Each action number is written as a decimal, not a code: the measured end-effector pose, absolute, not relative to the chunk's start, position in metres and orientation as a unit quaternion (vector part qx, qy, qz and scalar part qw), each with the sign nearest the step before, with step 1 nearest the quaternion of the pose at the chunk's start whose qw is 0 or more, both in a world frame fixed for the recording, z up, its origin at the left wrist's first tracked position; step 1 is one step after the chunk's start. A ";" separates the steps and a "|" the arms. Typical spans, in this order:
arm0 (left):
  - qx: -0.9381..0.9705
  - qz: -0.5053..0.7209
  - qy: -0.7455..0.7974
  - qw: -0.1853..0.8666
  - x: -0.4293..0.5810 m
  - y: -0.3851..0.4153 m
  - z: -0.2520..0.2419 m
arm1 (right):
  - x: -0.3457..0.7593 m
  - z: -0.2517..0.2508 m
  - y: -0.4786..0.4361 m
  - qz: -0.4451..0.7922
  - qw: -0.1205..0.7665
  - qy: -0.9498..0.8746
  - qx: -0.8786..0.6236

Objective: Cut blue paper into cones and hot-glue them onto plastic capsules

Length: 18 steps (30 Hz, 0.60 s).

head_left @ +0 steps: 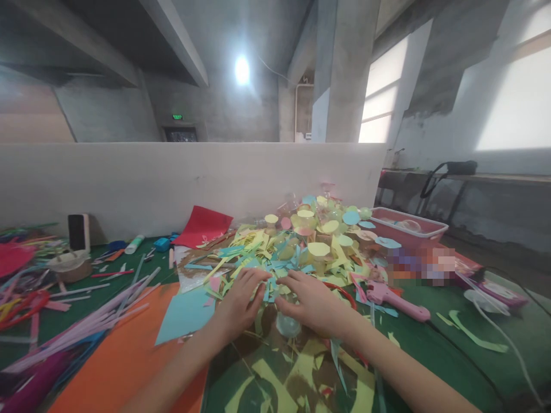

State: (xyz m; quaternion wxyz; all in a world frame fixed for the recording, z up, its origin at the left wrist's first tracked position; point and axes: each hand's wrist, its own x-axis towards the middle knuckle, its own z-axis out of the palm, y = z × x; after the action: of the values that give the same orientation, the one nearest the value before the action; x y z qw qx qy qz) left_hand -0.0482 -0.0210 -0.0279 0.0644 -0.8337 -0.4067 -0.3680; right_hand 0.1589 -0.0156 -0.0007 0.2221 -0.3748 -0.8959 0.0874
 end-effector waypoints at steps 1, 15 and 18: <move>-0.825 -0.375 -0.417 0.069 -0.050 -0.021 -0.027 | 0.159 -0.002 -0.015 0.088 0.227 -0.894 -0.377; -0.699 -0.223 -0.671 0.107 -0.117 0.003 0.000 | 0.182 -0.015 0.013 0.075 0.358 -0.839 -0.402; -0.692 -0.114 -0.711 0.052 -0.147 -0.002 0.008 | 0.178 -0.019 0.016 0.010 0.357 -0.847 -0.395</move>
State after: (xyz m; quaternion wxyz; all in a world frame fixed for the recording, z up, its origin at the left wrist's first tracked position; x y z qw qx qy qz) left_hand -0.1468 -0.0016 0.0083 0.0522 -0.6917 -0.7112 -0.1139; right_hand 0.1781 0.0158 -0.0193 0.3565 -0.3948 -0.8467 0.0105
